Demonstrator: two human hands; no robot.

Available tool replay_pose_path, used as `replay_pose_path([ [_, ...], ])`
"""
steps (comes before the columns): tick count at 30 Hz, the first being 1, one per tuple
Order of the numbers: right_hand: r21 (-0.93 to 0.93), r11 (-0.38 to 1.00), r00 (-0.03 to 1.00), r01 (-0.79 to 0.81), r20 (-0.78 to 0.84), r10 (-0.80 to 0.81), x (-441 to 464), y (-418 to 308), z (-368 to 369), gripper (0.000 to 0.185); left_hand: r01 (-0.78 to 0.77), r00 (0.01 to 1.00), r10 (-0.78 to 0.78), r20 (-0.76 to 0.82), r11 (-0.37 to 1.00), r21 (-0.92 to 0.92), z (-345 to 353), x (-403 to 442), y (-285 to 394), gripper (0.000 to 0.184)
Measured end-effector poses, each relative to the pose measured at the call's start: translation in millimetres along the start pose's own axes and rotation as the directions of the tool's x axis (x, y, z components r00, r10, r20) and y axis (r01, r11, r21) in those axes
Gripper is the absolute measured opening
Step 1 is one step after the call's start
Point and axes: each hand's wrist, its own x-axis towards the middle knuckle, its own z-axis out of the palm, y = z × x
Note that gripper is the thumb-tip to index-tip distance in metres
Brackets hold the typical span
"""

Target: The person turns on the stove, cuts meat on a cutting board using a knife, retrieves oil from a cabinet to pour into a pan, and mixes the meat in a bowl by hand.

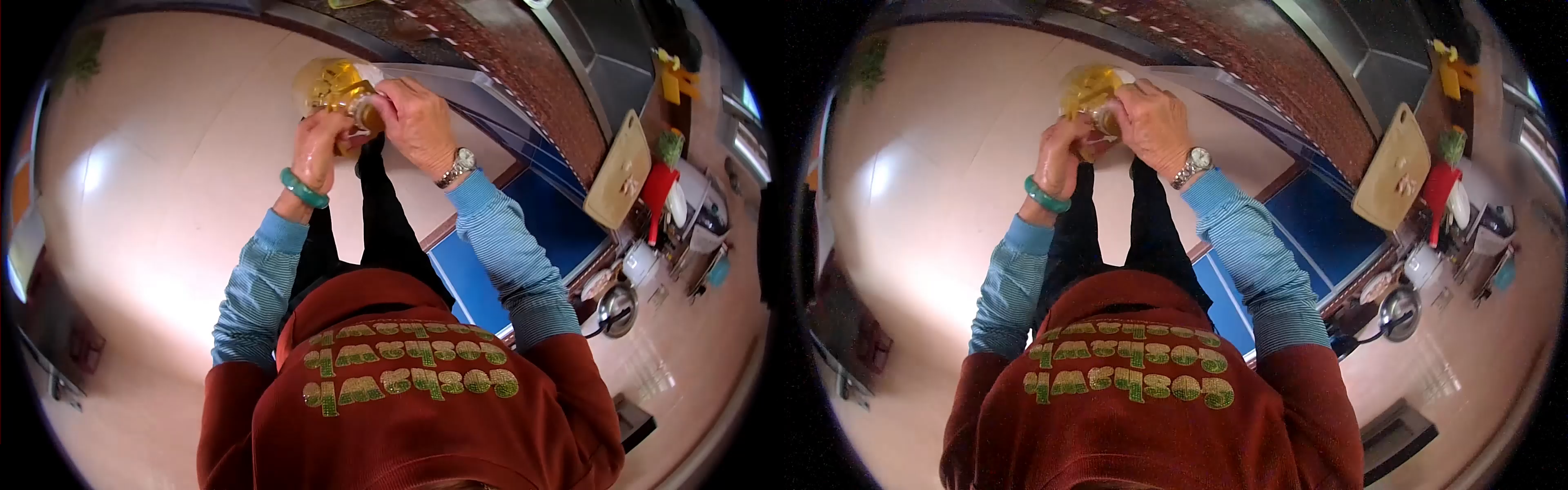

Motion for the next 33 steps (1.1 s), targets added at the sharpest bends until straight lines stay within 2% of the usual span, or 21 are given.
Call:
replay_pose_path([
  [1,0.087,0.994,0.995,-0.063,-0.067,0.069,-1.3,-1.0,-2.1,0.009,0.012,1.0,-0.012,0.023,1.0,0.018,3.6,-0.3,8.4,0.011],
  [2,0.258,0.949,0.975,-0.184,-0.075,0.21,-10.4,5.4,-1.9,0.013,0.01,1.0,-0.01,0.02,1.0,-0.022,7.0,-2.4,18.4,0.012],
  [3,0.254,0.946,0.969,-0.199,-0.091,0.229,-17.9,12.2,-7.1,0.013,0.006,1.0,-0.005,0.013,0.998,-0.063,8.1,-2.6,26.2,0.013],
  [4,0.751,0.557,0.805,-0.355,-0.058,0.591,-25.7,21.6,-15.6,0.018,0.035,0.993,-0.041,0.109,0.998,0.056,-3.1,6.5,28.3,0.03],
  [5,0.97,-0.049,0.576,-0.238,0.181,0.797,-34.2,30.1,-23.5,0.024,0.04,0.991,-0.049,0.122,0.996,0.075,-8.8,13.5,26.0,0.03],
  [8,0.971,-0.225,0.507,0.084,0.153,0.848,-51.3,61.2,-41.4,0.035,0.066,0.986,-0.085,0.144,0.989,0.132,-12.4,28.3,23.3,0.031],
  [11,0.956,-0.224,0.5,0.188,0.103,0.86,-49.3,58.7,-61.1,0.034,0.053,0.985,-0.084,0.153,0.98,0.193,-0.9,35.6,23.9,0.031],
  [12,0.919,-0.294,0.553,0.262,0.106,0.826,-49.7,59.2,-62.4,0.037,0.056,0.982,-0.094,0.164,0.974,0.221,0.7,39.2,24.5,0.031],
  [13,0.911,-0.293,0.538,0.29,0.098,0.838,-48.3,58.9,-65.5,0.037,0.061,0.982,-0.105,0.158,0.964,0.26,1.4,43.9,25.5,0.03],
  [15,0.758,-0.472,0.655,0.451,0.078,0.751,-43.7,60.3,-70.9,0.04,0.061,0.98,-0.118,0.162,0.945,0.32,6.0,52.6,27.6,0.028],
  [17,0.765,-0.451,0.626,0.46,0.081,0.776,-45.4,60.1,-62.6,0.04,0.078,0.993,-0.102,0.057,0.945,0.316,11.9,58.3,28.0,0.026],
  [19,0.804,-0.429,0.54,0.412,0.163,0.825,-61.8,60.7,-49.4,0.034,0.111,0.989,-0.137,0.061,0.94,0.324,22.8,54.8,27.9,0.025],
  [20,0.839,-0.403,0.611,0.367,0.109,0.784,-80.1,58.5,-39.5,0.028,0.111,0.989,-0.139,0.058,0.931,0.348,31.0,50.5,24.5,0.026],
  [21,0.88,-0.353,0.531,0.317,0.144,0.835,-94.1,47.9,-36.2,0.018,0.11,0.988,-0.141,0.058,0.92,0.376,37.3,50.0,23.3,0.027],
  [23,0.957,-0.257,0.423,0.138,0.177,0.889,-126.5,25.6,-44.5,0.02,0.119,0.982,-0.172,0.08,0.888,0.443,35.8,63.8,8.7,0.027],
  [24,0.951,-0.26,0.404,0.169,0.173,0.898,-147.1,22.0,-44.7,0.02,0.142,0.973,-0.21,0.098,0.874,0.465,39.7,69.7,-1.2,0.027],
  [26,0.98,-0.195,0.333,-0.046,0.199,0.922,-183.1,16.9,-37.6,0.023,0.174,0.956,-0.268,0.116,0.842,0.511,55.5,78.0,-12.5,0.025],
  [27,0.98,-0.199,0.314,-0.01,0.192,0.93,-197.7,17.5,-39.6,0.023,0.168,0.952,-0.279,0.128,0.822,0.544,66.4,81.2,-21.7,0.025],
  [29,0.98,-0.17,0.311,-0.103,0.195,0.93,-217.7,17.2,-39.6,0.023,0.166,0.951,-0.281,0.132,0.821,0.547,84.1,90.6,-38.3,0.022],
  [31,0.979,-0.187,0.24,-0.081,0.201,0.95,-221.9,19.0,-36.1,0.021,0.164,0.945,-0.297,0.138,0.793,0.586,95.5,112.1,-56.4,0.021],
  [33,0.982,-0.173,0.355,-0.068,0.186,0.916,-219.7,19.7,-31.7,0.021,0.242,0.909,-0.378,0.174,0.82,0.518,100.5,146.0,-70.7,0.019],
])
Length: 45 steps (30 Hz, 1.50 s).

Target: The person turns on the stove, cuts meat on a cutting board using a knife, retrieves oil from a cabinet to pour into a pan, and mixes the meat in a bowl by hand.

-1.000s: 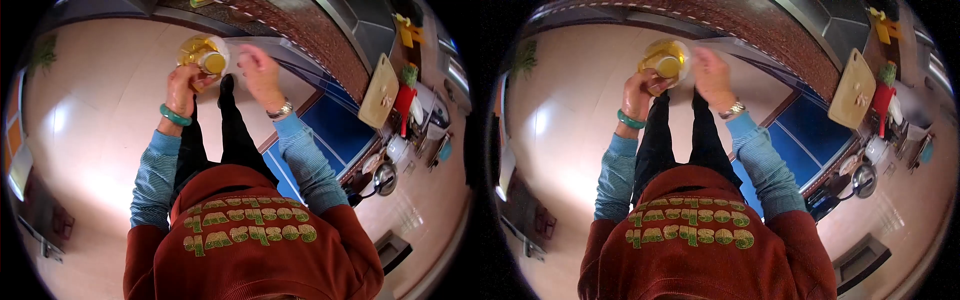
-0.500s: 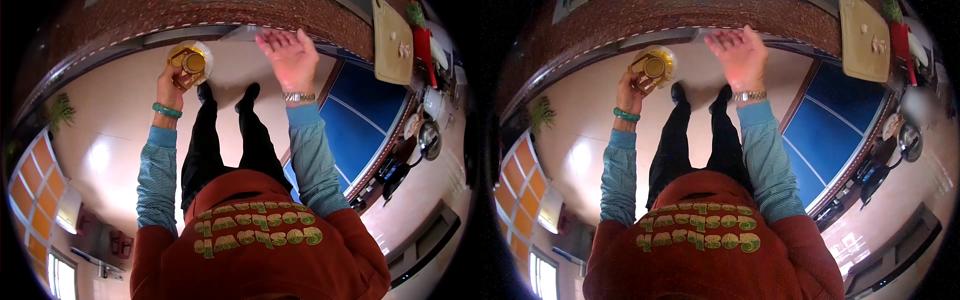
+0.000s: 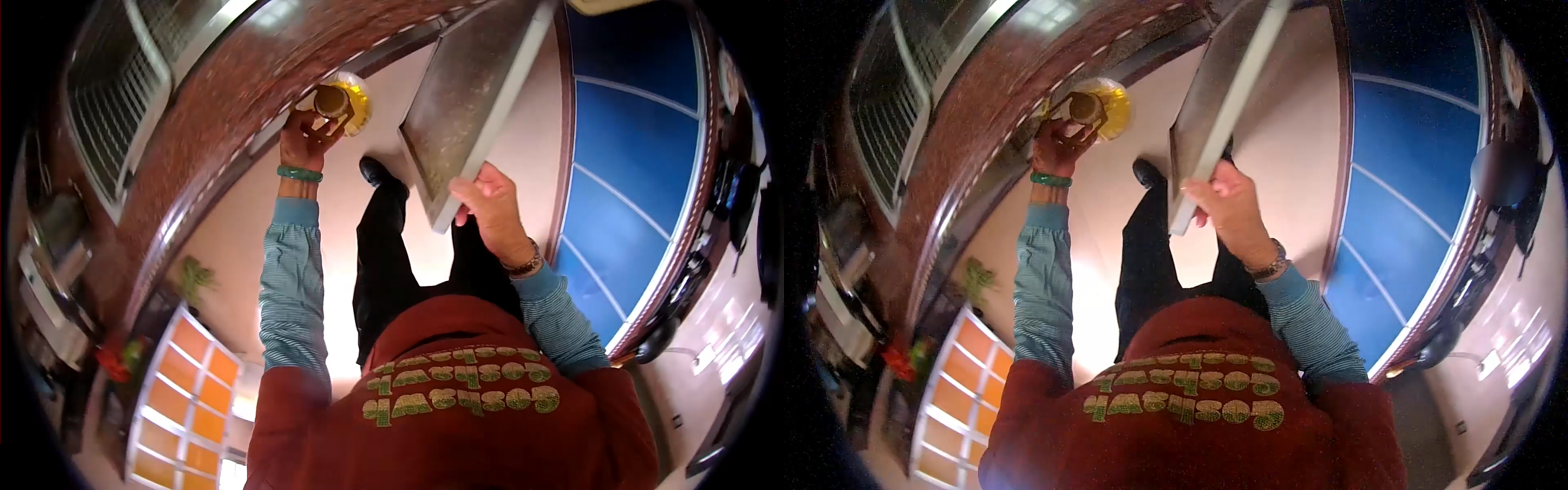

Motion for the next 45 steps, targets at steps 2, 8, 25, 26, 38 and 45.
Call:
replay_pose_path([
  [2,-0.02,1.0,0.999,0.02,0.043,-0.019,6.0,2.6,1.5,0.018,0.047,0.999,-0.047,0.016,0.998,0.04,25.4,20.8,1.3,0.017],
  [8,0.005,1.0,0.996,-0.008,0.092,0.007,5.4,-2.0,-4.1,0.017,0.277,0.929,-0.252,0.269,0.959,-0.057,55.4,118.3,-13.9,0.036],
  [25,-0.053,0.987,0.982,0.153,0.117,-0.146,14.4,6.2,7.6,0.024,0.198,0.962,-0.201,0.186,0.98,0.034,36.6,282.2,-12.2,0.036],
  [26,-0.044,0.987,0.982,0.153,0.117,-0.147,15.3,7.1,9.3,0.025,0.19,0.965,-0.195,0.175,0.981,0.04,31.6,287.0,-13.4,0.036],
  [38,0.069,0.99,0.992,0.12,0.015,-0.121,32.4,0.9,50.1,0.02,0.061,0.978,-0.121,0.169,0.943,0.327,-51.5,239.0,-34.9,0.039],
  [45,0.444,0.892,0.941,0.081,0.261,-0.216,84.8,3.7,108.7,0.03,0.298,0.94,-0.335,0.069,0.901,0.314,-214.5,-12.5,-45.1,0.022],
])
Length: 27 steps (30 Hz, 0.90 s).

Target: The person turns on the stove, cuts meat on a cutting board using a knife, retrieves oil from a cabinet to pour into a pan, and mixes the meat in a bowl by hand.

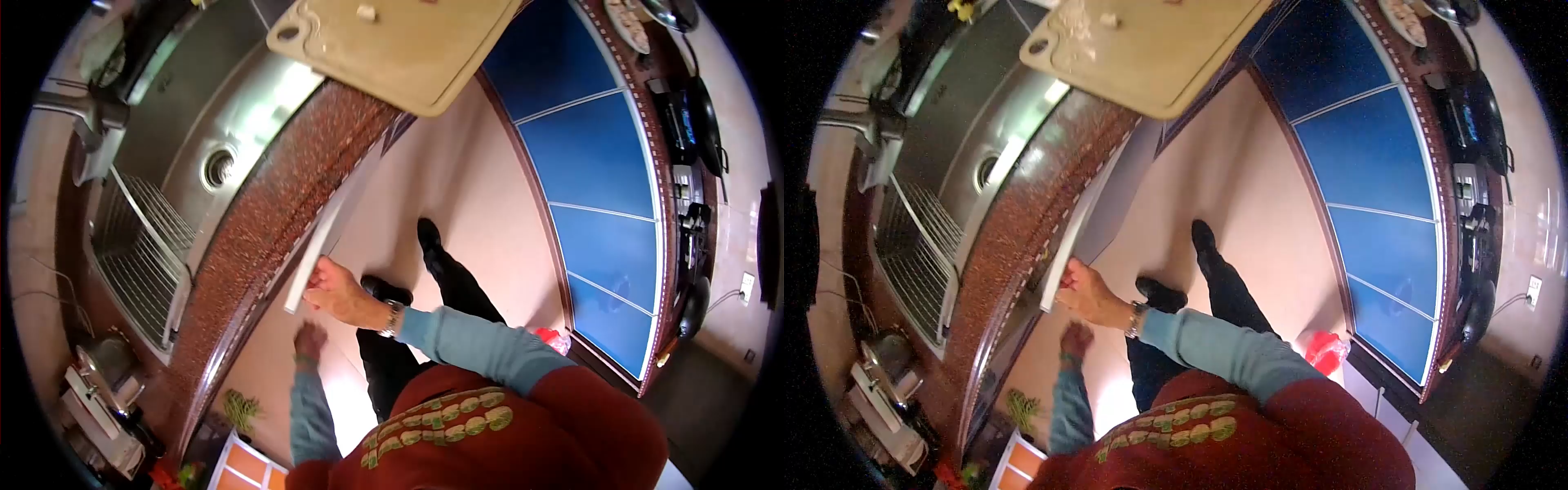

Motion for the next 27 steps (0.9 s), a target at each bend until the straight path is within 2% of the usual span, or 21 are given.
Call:
replay_pose_path([
  [1,-0.009,1.0,0.999,0.002,0.046,-0.002,10.7,-3.8,3.9,0.033,-0.068,0.965,0.072,-0.251,0.997,0.024,36.4,-54.2,-11.5,0.017],
  [3,-0.059,0.998,0.999,0.007,0.054,-0.004,24.6,-15.5,13.8,0.034,0.072,0.909,-0.022,-0.415,0.992,0.106,67.6,-116.8,-26.6,0.011],
  [5,-0.094,0.989,0.99,-0.113,0.069,0.12,41.8,-17.1,17.6,0.032,0.08,0.859,0.002,-0.511,0.987,0.138,103.1,-156.8,-40.0,0.014],
  [7,-0.071,0.99,0.991,-0.121,0.055,0.125,45.9,-20.1,15.8,0.026,0.065,0.861,0.104,-0.498,0.948,0.311,136.6,-174.7,-44.3,0.015],
  [9,-0.213,0.95,0.96,-0.227,0.113,0.255,35.2,-40.5,13.7,0.023,-0.142,0.885,0.301,-0.356,0.901,0.41,170.2,-171.8,-43.4,0.015],
  [10,-0.171,0.955,0.944,-0.242,0.186,0.272,35.0,-34.1,1.8,0.027,-0.258,0.867,0.431,-0.252,0.818,0.514,200.8,-167.9,-31.9,0.015],
  [11,-0.172,0.956,0.944,-0.236,0.193,0.268,30.9,-41.9,-8.2,0.027,-0.367,0.829,0.543,-0.135,0.71,0.601,235.3,-164.2,-14.1,0.015],
  [13,-0.37,0.889,0.91,-0.27,0.204,0.361,8.0,-69.8,-43.0,0.027,-0.488,0.785,0.619,0.035,0.582,0.651,292.6,-148.2,19.7,0.018],
  [15,-0.258,0.924,0.944,-0.283,0.098,0.316,-14.7,-77.9,-103.6,0.021,-0.596,0.7,0.703,0.124,0.48,0.643,360.8,-134.8,57.5,0.014],
  [16,-0.285,0.908,0.943,-0.306,0.04,0.33,-34.0,-111.5,-125.0,0.014,-0.639,0.62,0.759,0.199,0.341,0.689,394.1,-131.3,78.4,0.011],
  [17,-0.25,0.93,0.963,-0.27,-0.047,0.267,-42.0,-118.1,-161.4,0.011,-0.667,0.533,0.798,0.283,0.191,0.72,425.8,-125.1,100.2,0.009],
  [18,-0.224,0.94,0.953,-0.258,-0.219,0.21,-59.9,-145.7,-183.0,0.009,-0.671,0.449,0.8,0.399,0.007,0.742,447.9,-115.7,122.6,0.006],
  [19,-0.207,0.957,0.93,-0.203,-0.348,0.122,-78.7,-178.0,-196.1,0.007,-0.718,0.386,0.812,0.437,-0.034,0.695,460.5,-94.9,137.5,0.005],
  [20,-0.174,0.966,0.907,-0.193,-0.407,0.108,-92.6,-203.0,-217.2,0.01,-0.771,0.316,0.838,0.446,-0.048,0.636,479.1,-77.0,154.9,0.006],
  [21,-0.29,0.947,0.89,-0.14,-0.457,-0.008,-101.6,-212.5,-250.7,0.009,-0.782,0.197,0.887,0.417,-0.114,0.613,508.6,-68.9,173.1,0.005],
  [22,-0.257,0.964,0.857,-0.069,-0.509,-0.074,-114.0,-237.1,-259.4,0.009,-0.779,0.218,0.897,0.384,-0.077,0.623,515.8,-48.1,190.7,0.006],
  [23,-0.211,0.977,0.815,0.004,-0.565,-0.125,-120.2,-248.8,-274.0,0.01,-0.692,0.276,0.895,0.35,-0.068,0.719,536.0,-45.6,209.3,0.009],
  [25,-0.201,0.979,0.757,0.042,-0.633,-0.162,-126.5,-275.4,-280.8,0.012,-0.664,0.209,0.927,0.31,-0.098,0.741,563.4,-24.8,242.6,0.014],
  [27,-0.169,0.981,0.758,0.095,-0.626,-0.181,-127.1,-291.4,-278.9,0.01,-0.403,0.166,0.924,0.344,-0.255,0.879,576.5,5.6,273.5,0.016],
])
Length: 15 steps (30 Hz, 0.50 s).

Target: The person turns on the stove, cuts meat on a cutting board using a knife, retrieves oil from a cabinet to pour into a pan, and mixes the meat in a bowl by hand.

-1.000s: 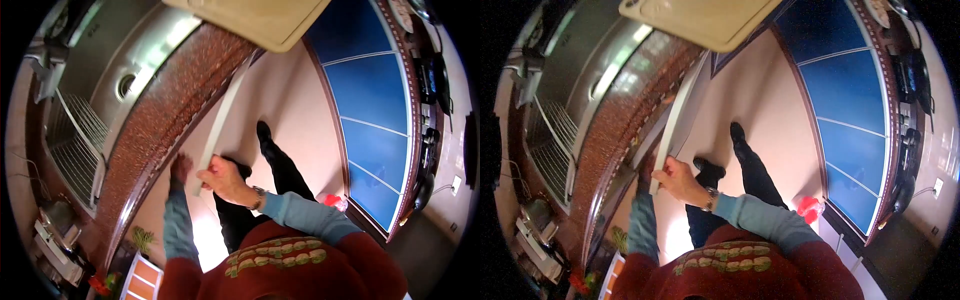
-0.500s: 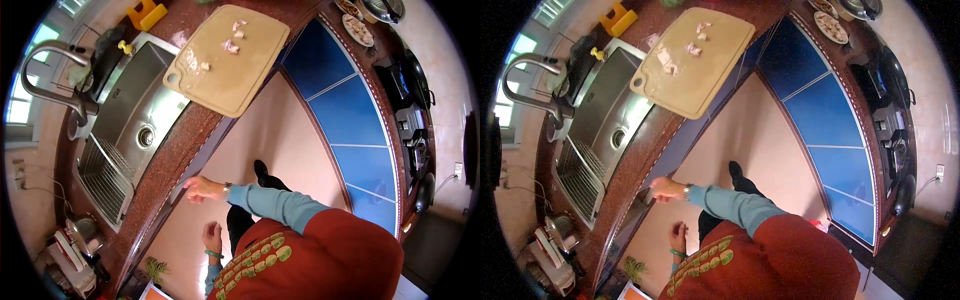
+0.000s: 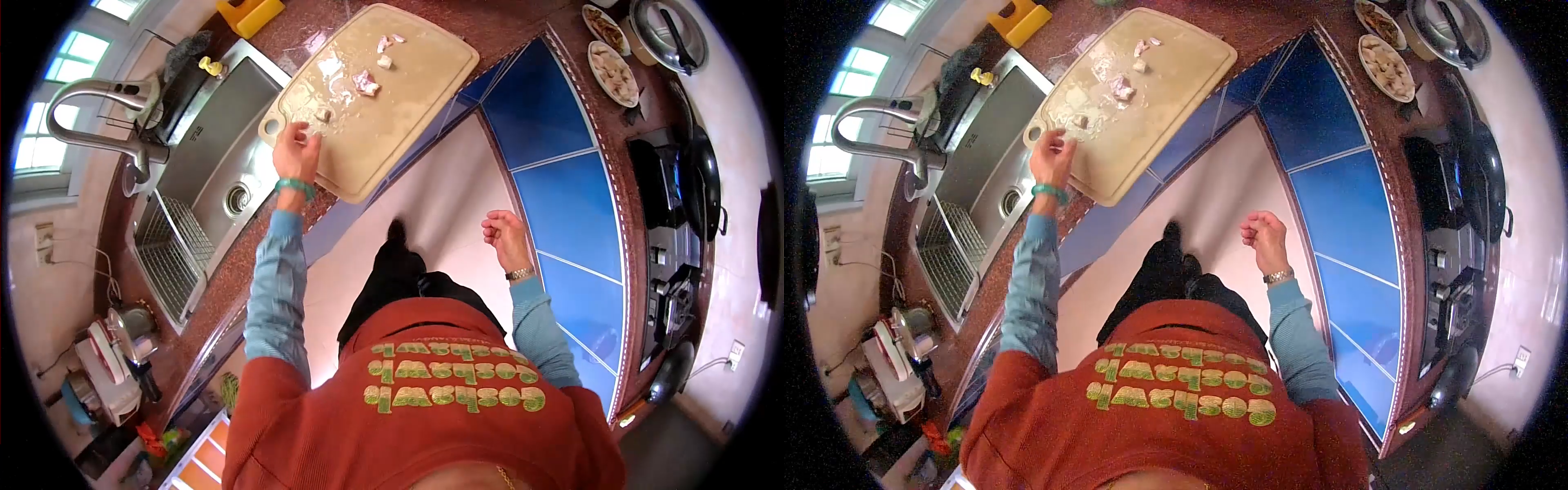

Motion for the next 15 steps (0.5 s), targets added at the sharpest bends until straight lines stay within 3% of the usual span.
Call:
replay_pose_path([
  [4,0.015,0.997,0.997,-0.071,0.04,0.07,5.3,1.7,-8.9,0.01,-0.032,0.999,0.029,0.042,0.996,0.077,24.3,41.3,1.6,0.018],
  [7,-0.064,0.983,0.985,-0.17,-0.02,0.169,6.5,-7.2,-21.4,0.013,-0.092,0.974,0.101,0.202,0.994,-0.052,34.4,68.2,0.6,0.017],
  [10,-0.083,0.974,0.972,-0.212,-0.124,0.201,11.3,-23.6,-36.7,0.014,-0.052,0.98,0.087,0.178,0.98,-0.195,41.3,97.9,13.7,0.016],
  [12,-0.093,0.972,0.965,-0.218,-0.166,0.2,21.3,-29.9,-46.6,0.014,-0.08,0.968,0.12,0.219,0.98,-0.18,47.4,115.8,29.1,0.016],
  [14,-0.113,0.971,0.962,-0.21,-0.203,0.185,33.0,-33.4,-51.5,0.014,-0.249,0.878,0.32,0.357,0.941,-0.23,60.7,130.9,39.4,0.019],
  [15,-0.105,0.975,0.962,-0.194,-0.213,0.169,36.1,-40.1,-46.9,0.014,-0.246,0.861,0.319,0.396,0.943,-0.226,63.6,131.4,56.3,0.022],
])
